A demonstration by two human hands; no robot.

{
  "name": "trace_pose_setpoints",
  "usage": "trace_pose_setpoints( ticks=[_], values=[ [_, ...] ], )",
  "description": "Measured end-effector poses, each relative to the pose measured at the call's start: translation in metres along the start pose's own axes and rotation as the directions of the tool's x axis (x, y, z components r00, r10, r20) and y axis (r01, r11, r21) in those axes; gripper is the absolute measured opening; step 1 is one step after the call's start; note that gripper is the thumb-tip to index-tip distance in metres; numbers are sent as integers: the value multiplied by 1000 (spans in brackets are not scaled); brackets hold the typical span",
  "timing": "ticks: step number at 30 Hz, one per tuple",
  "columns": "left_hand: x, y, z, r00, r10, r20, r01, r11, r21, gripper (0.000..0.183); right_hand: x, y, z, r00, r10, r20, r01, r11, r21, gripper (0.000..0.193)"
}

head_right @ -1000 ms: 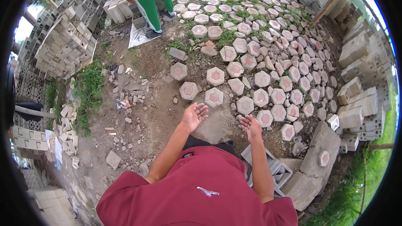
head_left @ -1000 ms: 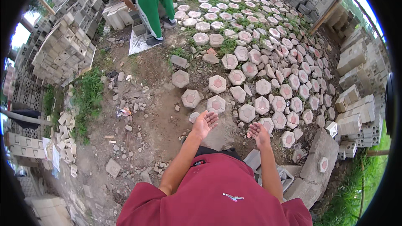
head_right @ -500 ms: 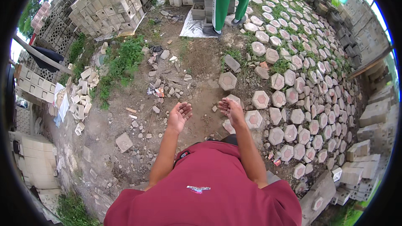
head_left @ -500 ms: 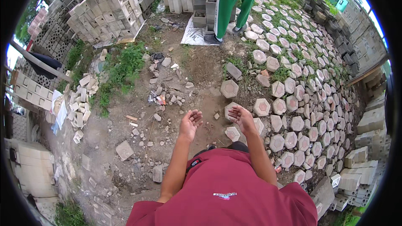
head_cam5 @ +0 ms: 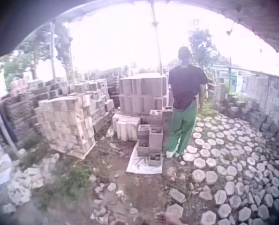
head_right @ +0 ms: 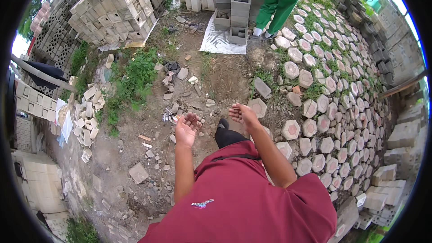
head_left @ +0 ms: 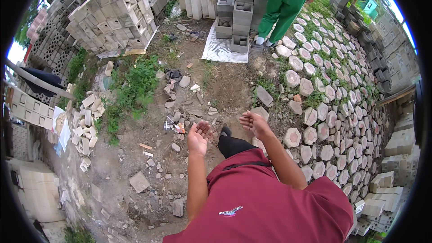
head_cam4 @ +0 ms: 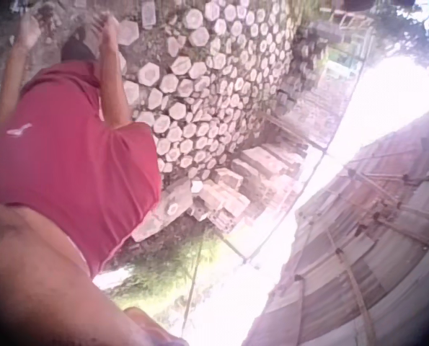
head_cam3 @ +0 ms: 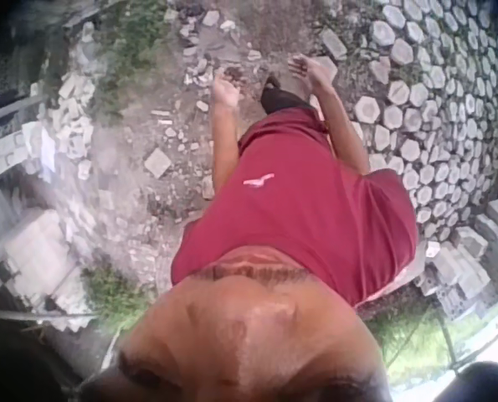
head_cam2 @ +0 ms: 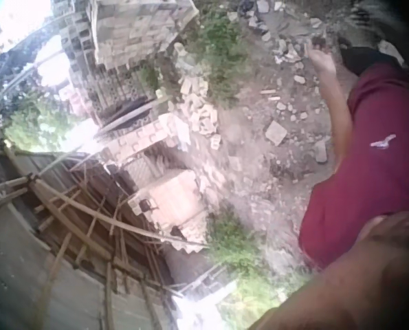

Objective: The person picks up decorative concrete blocks from the ground and stacks them one by one on top of existing stacks in an outdoor construction area.

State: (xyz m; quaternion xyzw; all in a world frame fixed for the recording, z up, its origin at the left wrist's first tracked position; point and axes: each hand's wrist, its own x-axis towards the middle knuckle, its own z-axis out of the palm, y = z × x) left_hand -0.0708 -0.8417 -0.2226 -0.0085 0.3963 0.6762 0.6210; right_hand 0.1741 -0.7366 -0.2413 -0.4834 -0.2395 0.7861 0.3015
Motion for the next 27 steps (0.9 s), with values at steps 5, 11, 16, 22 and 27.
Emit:
trace_pose_setpoints(
  ticks=[5,11,16,22,27],
  values=[
    [91,79,52,997,75,-22,-72,989,128,34,85,-91,63,995,-65,77,65,998,-4,29],
    [189,110,113,999,51,18,-53,993,103,33,132,-176,101,974,-181,134,197,974,-115,29],
    [268,95,161,991,-121,54,113,985,134,33,178,-203,88,990,-139,27,139,990,4,30],
    [379,106,243,964,-251,89,218,936,276,35,251,-279,53,977,-167,-135,180,979,94,28],
    [493,119,334,933,-326,155,255,900,354,37,314,-378,38,928,-233,-291,282,949,140,27]
  ],
)
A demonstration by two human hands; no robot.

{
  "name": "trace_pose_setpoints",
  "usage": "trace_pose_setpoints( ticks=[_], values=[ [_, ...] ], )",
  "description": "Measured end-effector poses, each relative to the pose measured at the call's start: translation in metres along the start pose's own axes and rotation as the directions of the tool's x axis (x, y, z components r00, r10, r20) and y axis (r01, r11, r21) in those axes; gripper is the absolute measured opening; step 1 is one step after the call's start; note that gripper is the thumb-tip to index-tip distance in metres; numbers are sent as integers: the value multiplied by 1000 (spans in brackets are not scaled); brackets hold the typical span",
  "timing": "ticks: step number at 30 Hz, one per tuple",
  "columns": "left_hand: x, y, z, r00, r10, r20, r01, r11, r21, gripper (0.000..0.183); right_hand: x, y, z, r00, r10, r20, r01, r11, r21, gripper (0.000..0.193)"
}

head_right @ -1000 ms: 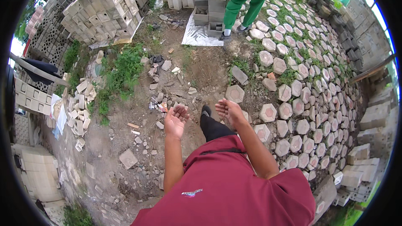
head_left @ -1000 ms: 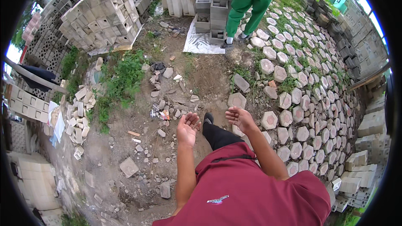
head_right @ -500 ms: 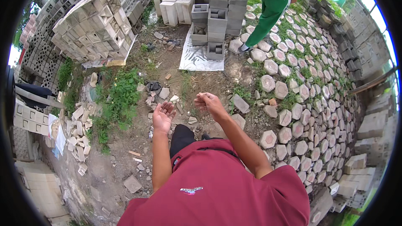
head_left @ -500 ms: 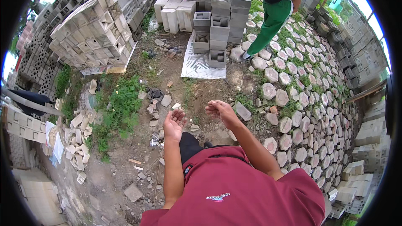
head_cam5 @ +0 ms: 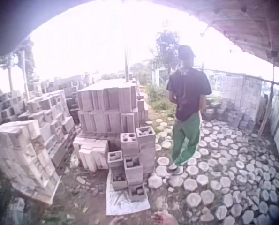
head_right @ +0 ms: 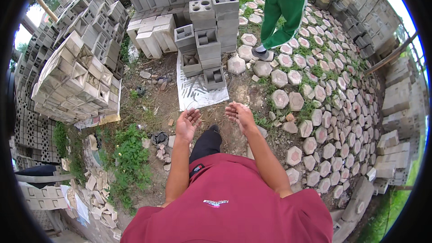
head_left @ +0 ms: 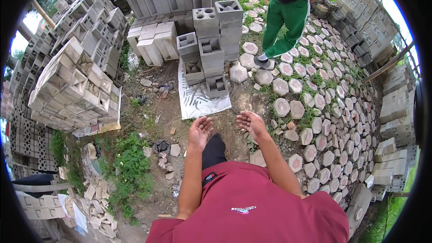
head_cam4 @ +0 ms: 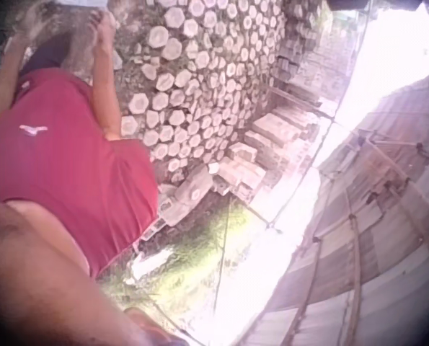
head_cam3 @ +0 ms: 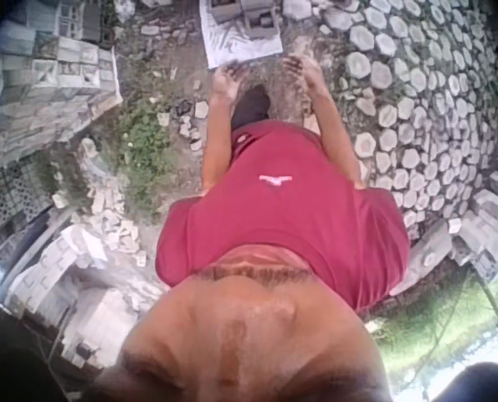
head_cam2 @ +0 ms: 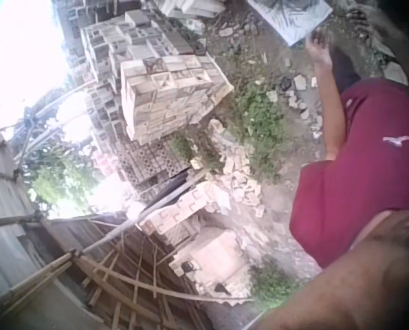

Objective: The person picks up decorative concrete blocks from the ground and stacks them one by one on top of existing stacks in an outdoor construction area.

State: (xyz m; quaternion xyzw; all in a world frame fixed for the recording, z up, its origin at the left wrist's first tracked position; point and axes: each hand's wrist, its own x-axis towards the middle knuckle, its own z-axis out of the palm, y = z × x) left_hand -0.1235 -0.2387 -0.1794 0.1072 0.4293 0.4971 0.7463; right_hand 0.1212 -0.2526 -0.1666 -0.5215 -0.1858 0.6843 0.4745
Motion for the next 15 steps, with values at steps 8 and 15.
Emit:
trace_pose_setpoints(
  ticks=[8,15],
  values=[
    [133,91,127,985,-84,153,64,989,131,37,75,-125,23,991,-97,-89,103,993,57,29],
    [228,93,207,963,-187,195,155,973,169,42,141,-190,-37,972,-92,-215,127,980,155,32]
  ],
)
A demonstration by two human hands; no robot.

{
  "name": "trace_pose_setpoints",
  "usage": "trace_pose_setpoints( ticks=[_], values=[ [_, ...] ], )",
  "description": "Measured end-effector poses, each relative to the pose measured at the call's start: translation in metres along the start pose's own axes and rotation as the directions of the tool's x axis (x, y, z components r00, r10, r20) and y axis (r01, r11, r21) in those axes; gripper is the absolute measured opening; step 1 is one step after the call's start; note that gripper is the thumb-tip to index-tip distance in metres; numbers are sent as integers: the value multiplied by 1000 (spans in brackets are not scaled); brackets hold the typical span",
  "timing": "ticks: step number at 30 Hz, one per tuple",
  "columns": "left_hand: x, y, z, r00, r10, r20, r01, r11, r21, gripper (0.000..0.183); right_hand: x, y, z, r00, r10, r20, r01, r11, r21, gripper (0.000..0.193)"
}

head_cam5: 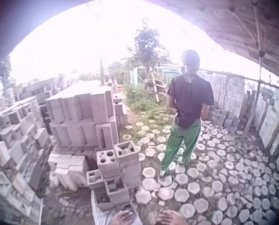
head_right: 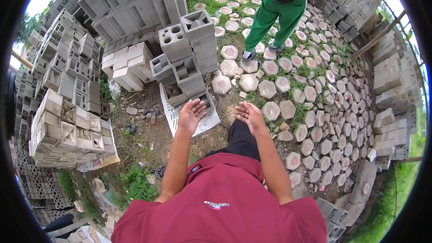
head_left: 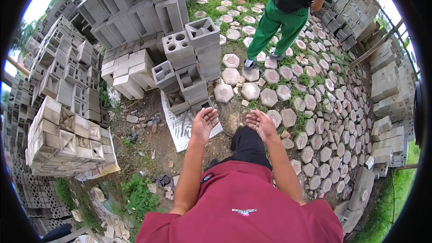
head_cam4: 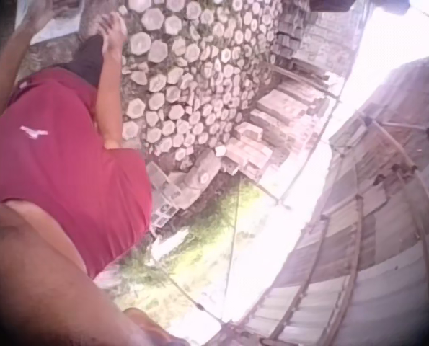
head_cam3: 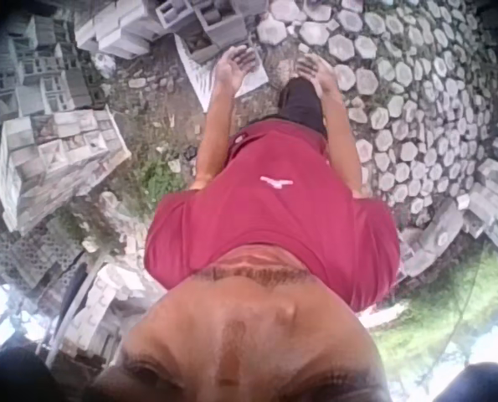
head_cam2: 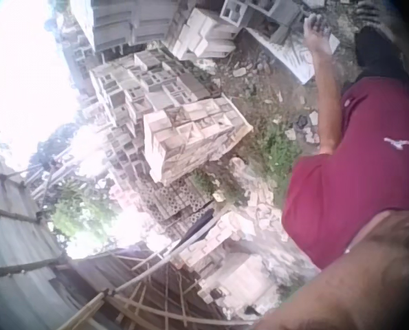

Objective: The person picks up decorative concrete blocks from the ground and stacks them one by one on top of existing stacks in an outdoor construction area.

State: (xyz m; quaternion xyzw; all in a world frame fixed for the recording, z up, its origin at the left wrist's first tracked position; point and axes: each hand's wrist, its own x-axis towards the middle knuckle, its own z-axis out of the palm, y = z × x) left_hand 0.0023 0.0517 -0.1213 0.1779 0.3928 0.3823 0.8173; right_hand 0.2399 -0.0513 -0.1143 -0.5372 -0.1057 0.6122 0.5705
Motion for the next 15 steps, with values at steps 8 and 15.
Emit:
trace_pose_setpoints(
  ticks=[8,15],
  values=[
    [133,17,80,996,-81,-37,81,997,5,40,131,-115,-48,995,-95,-18,95,994,48,34],
    [195,72,185,999,33,-11,-33,999,-38,40,224,-227,10,968,-20,250,52,991,-120,34]
  ],
)
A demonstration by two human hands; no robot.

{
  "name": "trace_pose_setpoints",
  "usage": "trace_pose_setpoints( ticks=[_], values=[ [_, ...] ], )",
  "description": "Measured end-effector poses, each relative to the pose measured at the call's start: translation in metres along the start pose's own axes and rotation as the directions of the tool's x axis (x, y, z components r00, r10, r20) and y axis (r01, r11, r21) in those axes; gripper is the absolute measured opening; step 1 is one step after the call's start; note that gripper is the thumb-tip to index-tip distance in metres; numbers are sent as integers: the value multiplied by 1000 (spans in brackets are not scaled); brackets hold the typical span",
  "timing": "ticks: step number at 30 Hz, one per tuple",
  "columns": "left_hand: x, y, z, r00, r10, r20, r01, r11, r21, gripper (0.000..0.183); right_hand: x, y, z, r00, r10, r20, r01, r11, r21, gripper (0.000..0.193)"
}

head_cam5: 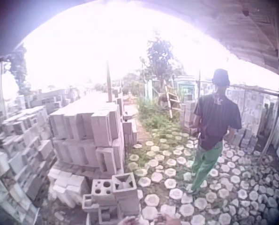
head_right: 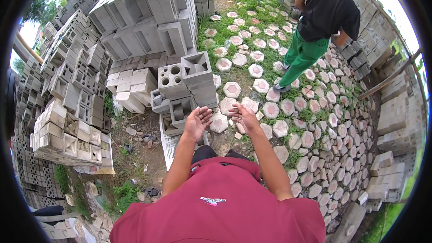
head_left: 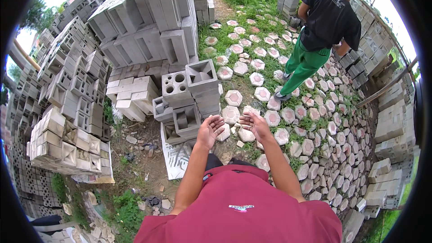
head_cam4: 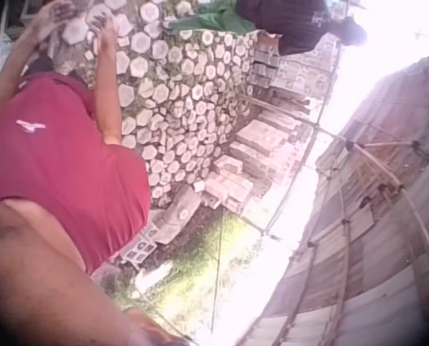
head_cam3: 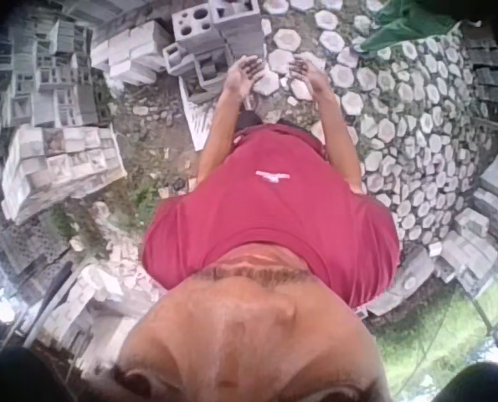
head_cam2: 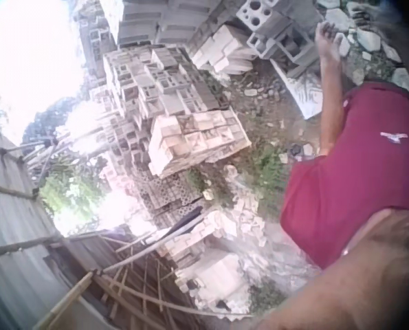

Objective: The person picks up decorative concrete blocks from the ground and stacks them one by one on top of existing stacks in an outdoor construction area.

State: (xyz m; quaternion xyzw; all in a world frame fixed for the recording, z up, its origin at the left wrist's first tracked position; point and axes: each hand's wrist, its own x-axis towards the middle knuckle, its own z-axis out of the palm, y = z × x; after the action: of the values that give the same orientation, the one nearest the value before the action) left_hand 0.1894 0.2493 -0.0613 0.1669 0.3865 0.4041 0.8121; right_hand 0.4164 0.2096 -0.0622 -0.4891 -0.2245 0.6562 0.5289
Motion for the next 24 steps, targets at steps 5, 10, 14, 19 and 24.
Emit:
trace_pose_setpoints(
  ticks=[5,10,14,19,24],
  values=[
    [49,23,13,994,40,-98,-45,998,-48,40,77,-44,20,989,25,148,-14,997,-74,35],
    [101,41,-6,983,32,-183,-55,991,-123,37,152,-64,15,989,88,119,-74,991,-116,36],
    [148,69,-41,950,62,-306,-132,968,-214,36,227,-81,8,985,140,96,-120,975,-188,37],
    [198,121,-42,939,90,-331,-175,956,-237,37,303,-110,10,978,208,34,-197,960,-201,37],
    [230,180,-31,906,238,-350,-331,914,-235,36,366,-133,54,955,275,109,-242,938,-248,41]
  ],
)
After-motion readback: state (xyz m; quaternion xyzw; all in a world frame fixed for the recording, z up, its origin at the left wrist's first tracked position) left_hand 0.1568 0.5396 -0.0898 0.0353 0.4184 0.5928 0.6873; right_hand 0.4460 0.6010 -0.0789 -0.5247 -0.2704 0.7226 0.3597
